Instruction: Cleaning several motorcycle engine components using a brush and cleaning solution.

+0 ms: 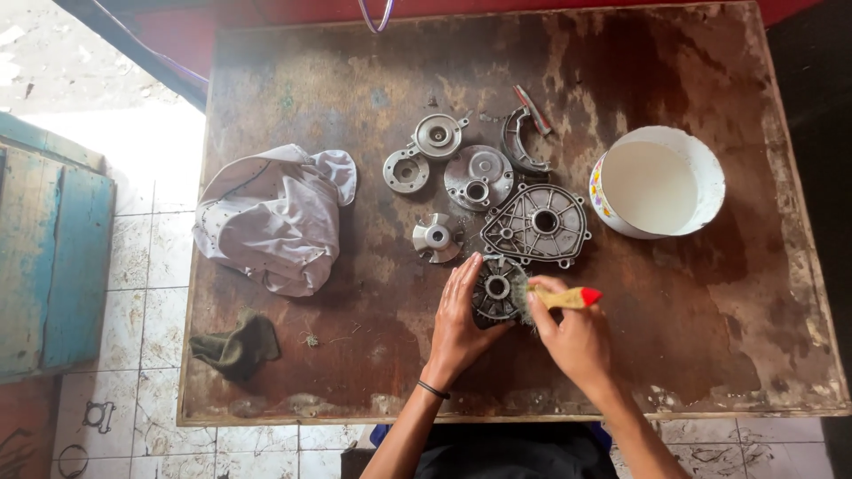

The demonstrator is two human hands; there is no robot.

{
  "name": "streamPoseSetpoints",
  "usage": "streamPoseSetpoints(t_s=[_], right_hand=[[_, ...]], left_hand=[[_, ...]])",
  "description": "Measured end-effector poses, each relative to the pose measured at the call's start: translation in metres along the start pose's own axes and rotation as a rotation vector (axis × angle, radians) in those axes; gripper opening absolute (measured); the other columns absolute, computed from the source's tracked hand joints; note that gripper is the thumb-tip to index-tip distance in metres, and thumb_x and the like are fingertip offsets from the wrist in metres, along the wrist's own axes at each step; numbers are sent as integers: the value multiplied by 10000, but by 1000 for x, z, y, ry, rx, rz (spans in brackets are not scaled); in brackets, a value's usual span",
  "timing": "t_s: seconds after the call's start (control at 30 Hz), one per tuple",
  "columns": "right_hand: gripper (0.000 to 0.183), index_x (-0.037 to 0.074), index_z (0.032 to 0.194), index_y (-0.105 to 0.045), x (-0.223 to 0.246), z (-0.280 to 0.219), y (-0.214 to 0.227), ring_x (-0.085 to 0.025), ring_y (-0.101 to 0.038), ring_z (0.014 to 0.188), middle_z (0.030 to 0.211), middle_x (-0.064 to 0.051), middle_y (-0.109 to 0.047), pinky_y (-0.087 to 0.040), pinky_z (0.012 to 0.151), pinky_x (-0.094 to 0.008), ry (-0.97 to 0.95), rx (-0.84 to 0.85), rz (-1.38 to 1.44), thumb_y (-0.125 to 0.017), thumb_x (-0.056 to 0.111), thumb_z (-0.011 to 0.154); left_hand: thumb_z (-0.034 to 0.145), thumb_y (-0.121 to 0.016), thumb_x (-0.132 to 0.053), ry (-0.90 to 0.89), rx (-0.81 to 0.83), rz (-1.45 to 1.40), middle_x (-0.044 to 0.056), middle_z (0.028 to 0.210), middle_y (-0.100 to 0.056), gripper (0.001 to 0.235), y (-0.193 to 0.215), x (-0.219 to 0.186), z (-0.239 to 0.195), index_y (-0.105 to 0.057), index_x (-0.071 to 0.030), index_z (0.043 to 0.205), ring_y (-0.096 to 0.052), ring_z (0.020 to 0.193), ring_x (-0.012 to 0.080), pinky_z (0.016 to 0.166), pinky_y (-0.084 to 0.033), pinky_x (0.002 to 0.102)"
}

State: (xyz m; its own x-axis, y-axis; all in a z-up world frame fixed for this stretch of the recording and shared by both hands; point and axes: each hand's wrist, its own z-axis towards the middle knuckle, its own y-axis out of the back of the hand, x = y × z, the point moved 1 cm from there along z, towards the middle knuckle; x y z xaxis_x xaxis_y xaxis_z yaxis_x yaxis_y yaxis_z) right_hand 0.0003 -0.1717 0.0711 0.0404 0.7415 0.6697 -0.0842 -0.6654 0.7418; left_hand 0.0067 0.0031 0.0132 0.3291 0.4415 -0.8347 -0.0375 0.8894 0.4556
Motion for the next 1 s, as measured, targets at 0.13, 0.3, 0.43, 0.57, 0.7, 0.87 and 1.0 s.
streamPoseSetpoints(t_s=[0.13,0.3,0.43,0.57,0.7,0.87,1.0], right_hand=[[236,120,1187,-708,3,20,-9,-243,-773,744,919,-111,-794,-566,642,-366,-20,-41,118,-673,193,965],[259,63,1227,-681,4,5,-30,-246,-785,862,977,-150,-776,-607,708,-347,176,-136,123,-661,144,983],[257,61,1207,-682,7,-8,-14,-300,-762,881,979,-157,-781,-594,719,-388,216,-175,-9,-681,144,963],[245,143,1204,-722,10,17,0,-275,-777,753,918,-109,-802,-594,652,-385,-140,61,-64,-665,209,975],[261,44,1234,-687,7,25,-12,-236,-785,921,1062,-125,-776,-591,759,-347,224,-209,228,-651,172,1010],[240,98,1190,-722,12,9,-16,-273,-772,875,1004,-132,-780,-597,720,-367,142,-117,68,-672,176,969],[247,132,1181,-714,1,-8,-10,-310,-756,877,958,-136,-773,-587,705,-395,44,-48,7,-694,198,944]], left_hand=[[614,-944,-141,-6,4,-7,159,1587,-461,1121,3,-1,-2,-358,-40,1565,-432,1488,340,1279,-297,483],[623,-939,-143,6,4,23,170,1595,-452,1116,0,0,-3,-354,-31,1566,-431,1485,344,1275,-288,485],[636,-947,-159,-6,-1,39,168,1596,-451,1116,0,0,-2,-351,-34,1571,-432,1485,340,1278,-279,484],[618,-949,-177,1,28,42,167,1602,-432,1148,1,3,2,-332,-40,1577,-411,1489,341,1273,-272,485],[621,-949,-185,27,50,38,161,1605,-427,1161,4,-2,0,-317,-48,1585,-401,1495,337,1274,-271,486],[624,-949,-187,12,37,51,159,1609,-419,1154,0,4,4,-319,-51,1581,-389,1501,339,1269,-269,485],[638,-939,-170,-11,55,70,155,1627,-406,1138,-1,3,-1,-324,-59,1589,-385,1517,336,1284,-268,484]])
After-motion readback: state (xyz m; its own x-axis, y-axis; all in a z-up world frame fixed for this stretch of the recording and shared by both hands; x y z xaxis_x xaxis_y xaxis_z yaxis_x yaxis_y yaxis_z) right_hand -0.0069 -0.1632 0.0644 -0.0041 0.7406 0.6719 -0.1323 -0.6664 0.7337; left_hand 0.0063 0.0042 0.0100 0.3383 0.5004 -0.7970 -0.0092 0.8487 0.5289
